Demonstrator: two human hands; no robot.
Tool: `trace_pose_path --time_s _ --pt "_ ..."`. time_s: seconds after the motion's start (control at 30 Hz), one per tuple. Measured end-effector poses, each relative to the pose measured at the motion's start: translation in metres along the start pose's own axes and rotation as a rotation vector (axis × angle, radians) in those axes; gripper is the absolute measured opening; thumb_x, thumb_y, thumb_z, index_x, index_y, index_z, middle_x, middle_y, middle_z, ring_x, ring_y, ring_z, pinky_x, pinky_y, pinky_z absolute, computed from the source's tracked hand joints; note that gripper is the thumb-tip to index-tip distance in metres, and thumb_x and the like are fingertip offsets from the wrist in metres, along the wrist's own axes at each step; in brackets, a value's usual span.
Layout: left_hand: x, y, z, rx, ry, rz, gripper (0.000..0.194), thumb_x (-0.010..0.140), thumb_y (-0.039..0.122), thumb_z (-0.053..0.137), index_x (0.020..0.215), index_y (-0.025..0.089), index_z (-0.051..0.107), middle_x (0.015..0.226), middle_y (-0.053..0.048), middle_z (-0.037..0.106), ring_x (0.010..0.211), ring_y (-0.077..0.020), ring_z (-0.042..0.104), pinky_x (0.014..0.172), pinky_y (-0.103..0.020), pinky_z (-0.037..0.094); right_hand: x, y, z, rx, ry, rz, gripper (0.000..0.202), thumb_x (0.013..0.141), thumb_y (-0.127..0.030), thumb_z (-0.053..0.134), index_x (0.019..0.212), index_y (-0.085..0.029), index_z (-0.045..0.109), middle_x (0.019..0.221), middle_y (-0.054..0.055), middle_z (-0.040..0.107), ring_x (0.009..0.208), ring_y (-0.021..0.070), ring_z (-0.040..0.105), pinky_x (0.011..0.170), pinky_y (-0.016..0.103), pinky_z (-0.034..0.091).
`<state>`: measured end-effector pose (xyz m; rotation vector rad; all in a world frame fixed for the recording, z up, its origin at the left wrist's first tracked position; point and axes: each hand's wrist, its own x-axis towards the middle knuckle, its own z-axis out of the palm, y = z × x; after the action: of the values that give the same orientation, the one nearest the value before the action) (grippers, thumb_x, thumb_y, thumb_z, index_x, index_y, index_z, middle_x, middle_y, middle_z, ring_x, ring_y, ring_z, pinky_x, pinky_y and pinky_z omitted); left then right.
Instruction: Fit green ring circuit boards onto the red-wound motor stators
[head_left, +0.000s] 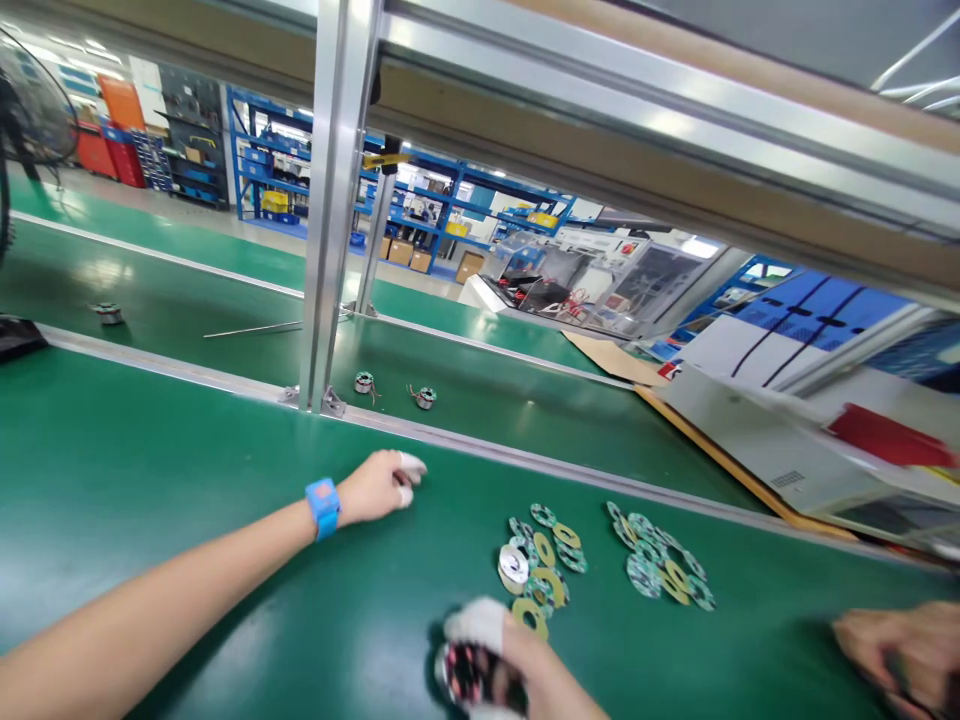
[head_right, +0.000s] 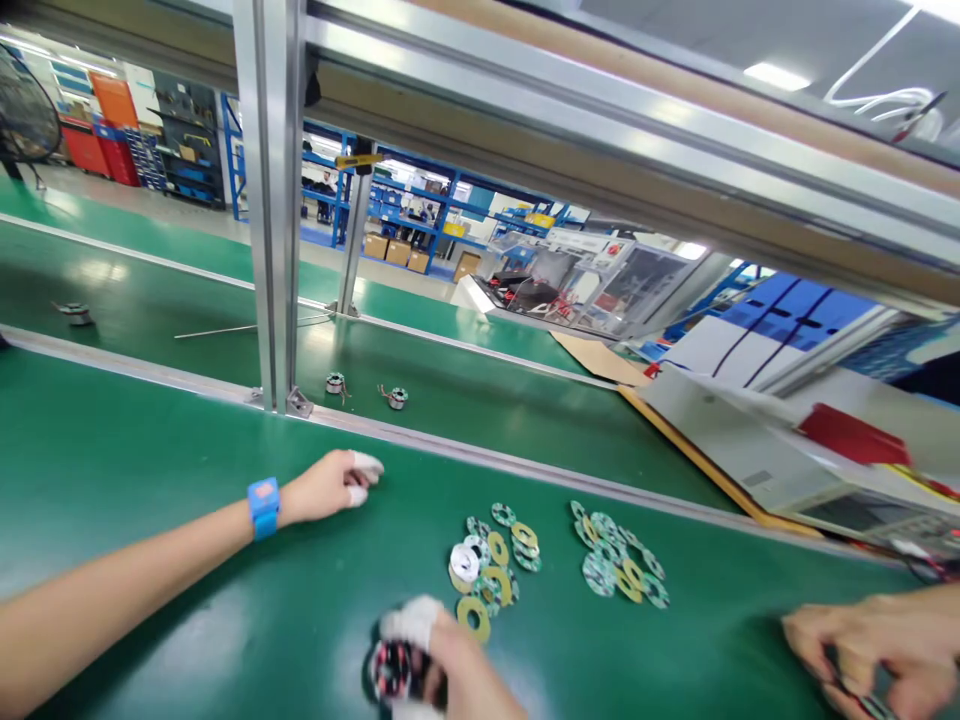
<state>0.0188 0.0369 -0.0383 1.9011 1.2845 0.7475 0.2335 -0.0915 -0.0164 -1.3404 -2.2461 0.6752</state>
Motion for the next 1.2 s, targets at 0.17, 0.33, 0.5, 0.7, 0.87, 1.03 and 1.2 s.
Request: trace_pose_path --time_s 0.17,0.33,0.5,0.7,0.87,1.03,1.2 --pt "-0.049 0.022 0.014 -0.148 -0.326 0.128 0.073 0.055 0.001 0.056 0.126 0.015 0.047 0.118 -0.009 0.06 0.104 -0.0203 0.057 0.093 -0.032 0.044 0.04 0.016 0.006 0.271 -0.146 0.1 0.033 0.064 -0.019 0.066 0.096 -0.019 0.063 0.08 0.002 0.058 0.061 0.0127 0.052 0.054 0.023 0.046" --pt "-0.056 0.034 0.006 -0.07 -0.411 0.166 0.083 0.053 0.002 0.06 0.133 0.01 0.038 0.123 -0.013 0.055 0.11 -0.0253 0.052 0.095 -0.034 0.041 0.033 0.013 0.021 0.318 0.004 0.263 0.028 0.068 -0.024 0.062 0.095 -0.016 0.06 0.069 -0.002 0.05 0.057 0.0126 0.05 0.05 0.023 0.043" --pt "-0.058 0.034 0.017 -0.081 -0.349 0.227 0.074 0.058 0.014 0.071 0.127 0.014 0.045 0.112 -0.01 0.06 0.099 -0.0238 0.056 0.087 -0.031 0.043 0.024 0.005 0.022 0.069 0.07 0.175 0.026 0.068 -0.023 0.066 0.093 -0.017 0.059 0.071 -0.001 0.054 0.059 0.0147 0.054 0.052 0.025 0.046" --pt "-0.058 0.028 0.021 -0.021 -0.338 0.297 0.056 0.062 0.012 0.071 0.116 0.018 0.055 0.1 -0.006 0.064 0.09 -0.0213 0.057 0.079 -0.027 0.043 0.023 0.007 0.014 -0.256 0.303 -0.458 0.026 0.084 -0.011 0.051 0.107 -0.019 0.058 0.091 0.008 0.065 0.078 0.019 0.058 0.062 0.028 0.049" --pt "-0.054 0.026 0.015 0.008 -0.354 0.307 0.04 0.064 0.008 0.069 0.102 0.018 0.064 0.095 -0.005 0.066 0.089 -0.0203 0.057 0.079 -0.026 0.043 0.02 0.0 0.011 -0.421 0.139 -0.732 0.026 0.09 -0.009 0.036 0.09 -0.011 0.062 0.072 0.008 0.063 0.066 0.0194 0.056 0.053 0.029 0.044" --pt "-0.053 0.024 0.014 -0.005 -0.346 0.274 0.049 0.065 0.007 0.066 0.113 0.016 0.06 0.105 -0.008 0.064 0.098 -0.0215 0.056 0.087 -0.029 0.043 0.021 -0.003 0.007 -0.353 -0.02 -0.689 0.024 0.09 -0.028 0.045 0.106 -0.015 0.058 0.082 0.007 0.066 0.069 0.0175 0.059 0.056 0.028 0.046" --pt "-0.054 0.024 0.014 -0.039 -0.354 0.243 0.057 0.068 0.006 0.06 0.124 0.016 0.052 0.116 -0.01 0.059 0.107 -0.0221 0.054 0.095 -0.033 0.041 0.031 0.032 -0.02 -0.565 0.338 -0.156 0.031 0.083 -0.027 0.054 0.112 -0.017 0.059 0.104 0.014 0.064 0.096 0.0276 0.058 0.078 0.041 0.049"
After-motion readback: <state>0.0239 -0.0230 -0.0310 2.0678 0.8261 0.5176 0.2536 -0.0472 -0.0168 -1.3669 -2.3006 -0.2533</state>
